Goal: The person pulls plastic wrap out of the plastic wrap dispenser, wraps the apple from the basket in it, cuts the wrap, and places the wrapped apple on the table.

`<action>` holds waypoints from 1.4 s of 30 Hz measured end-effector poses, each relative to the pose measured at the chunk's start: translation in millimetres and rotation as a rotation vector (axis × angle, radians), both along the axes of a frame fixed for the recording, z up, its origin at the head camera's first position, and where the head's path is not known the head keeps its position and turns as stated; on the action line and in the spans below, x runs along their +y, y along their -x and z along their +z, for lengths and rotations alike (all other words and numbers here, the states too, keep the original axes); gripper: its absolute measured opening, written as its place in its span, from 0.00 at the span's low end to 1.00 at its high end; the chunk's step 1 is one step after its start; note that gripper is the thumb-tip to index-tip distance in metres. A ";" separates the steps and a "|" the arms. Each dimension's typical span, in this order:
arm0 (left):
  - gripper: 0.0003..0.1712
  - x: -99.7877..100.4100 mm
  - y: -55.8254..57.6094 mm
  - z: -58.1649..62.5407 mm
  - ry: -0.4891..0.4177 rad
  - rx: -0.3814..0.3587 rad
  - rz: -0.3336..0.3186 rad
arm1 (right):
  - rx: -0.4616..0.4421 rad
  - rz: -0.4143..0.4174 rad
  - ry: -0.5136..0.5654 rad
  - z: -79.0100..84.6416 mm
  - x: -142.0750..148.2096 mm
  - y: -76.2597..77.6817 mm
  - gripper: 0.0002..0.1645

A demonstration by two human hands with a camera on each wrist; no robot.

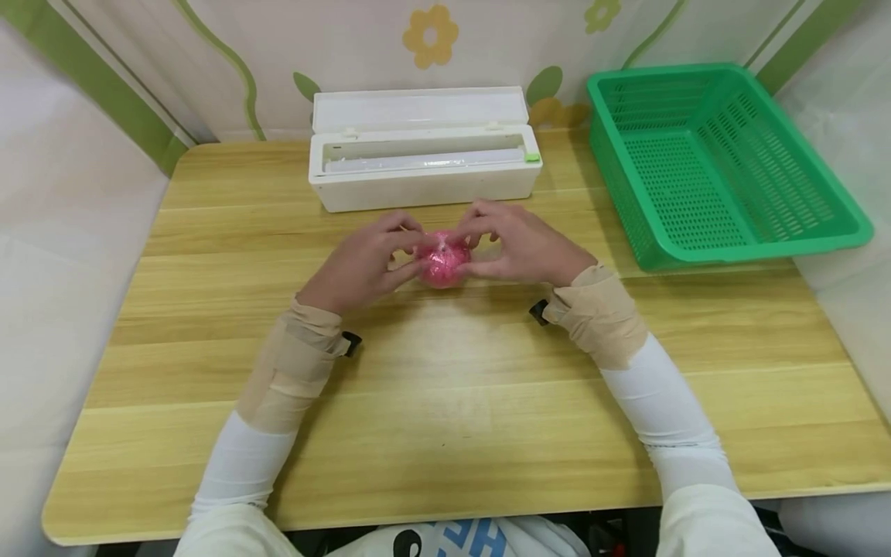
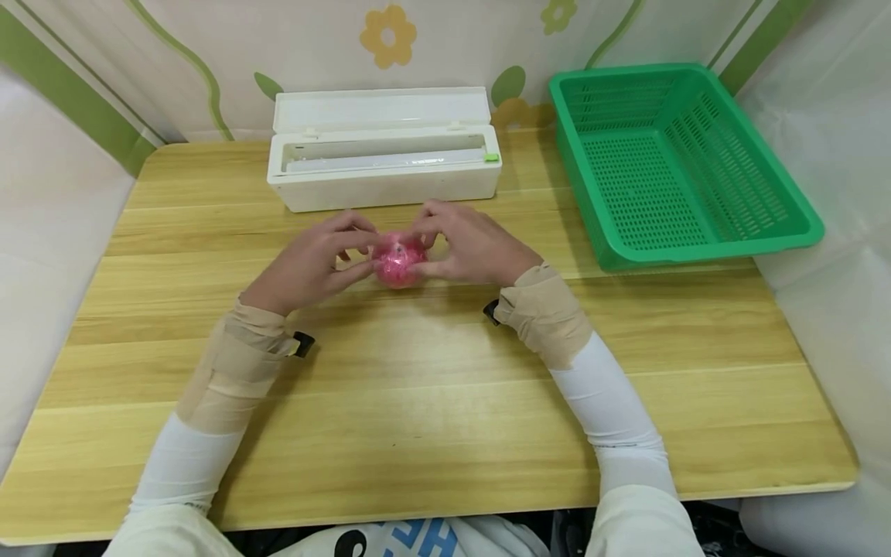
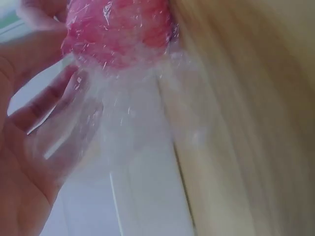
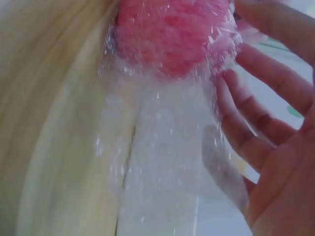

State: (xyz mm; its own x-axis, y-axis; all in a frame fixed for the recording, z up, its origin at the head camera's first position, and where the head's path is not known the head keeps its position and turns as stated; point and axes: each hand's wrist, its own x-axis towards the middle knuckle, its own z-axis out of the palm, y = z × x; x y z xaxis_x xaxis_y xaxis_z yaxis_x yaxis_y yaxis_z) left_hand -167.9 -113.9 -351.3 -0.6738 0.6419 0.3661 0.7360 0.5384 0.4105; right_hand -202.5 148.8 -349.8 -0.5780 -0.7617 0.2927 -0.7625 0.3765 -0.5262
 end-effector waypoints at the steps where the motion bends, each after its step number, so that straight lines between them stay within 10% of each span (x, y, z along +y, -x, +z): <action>1: 0.21 -1.1 -0.2 0.9 0.008 -0.005 0.014 | 0.004 -0.012 0.013 0.5 1.4 0.3 0.22; 11: 0.22 -9.3 1.4 3.1 0.043 -0.123 0.031 | 0.001 -0.015 -0.020 4.0 5.3 3.5 0.20; 15: 0.35 -20.3 1.0 6.7 0.102 -0.275 0.109 | -0.096 -0.110 -0.081 10.2 15.8 3.6 0.31; 19: 0.28 -28.5 3.0 3.3 0.222 -0.364 0.139 | -0.212 -0.141 -0.213 8.0 20.9 5.0 0.33; 26: 0.05 -21.7 4.8 -1.2 0.237 -0.277 0.077 | -0.113 -0.116 -0.243 -1.8 9.5 6.6 0.12; 34: 0.52 -15.4 -3.2 5.0 0.289 -0.253 0.210 | -0.249 -0.196 -0.419 6.5 20.1 4.3 0.22; 42: 0.51 12.5 -8.1 -7.1 0.175 -0.088 0.118 | -0.334 -0.120 -0.430 10.3 19.7 1.9 0.04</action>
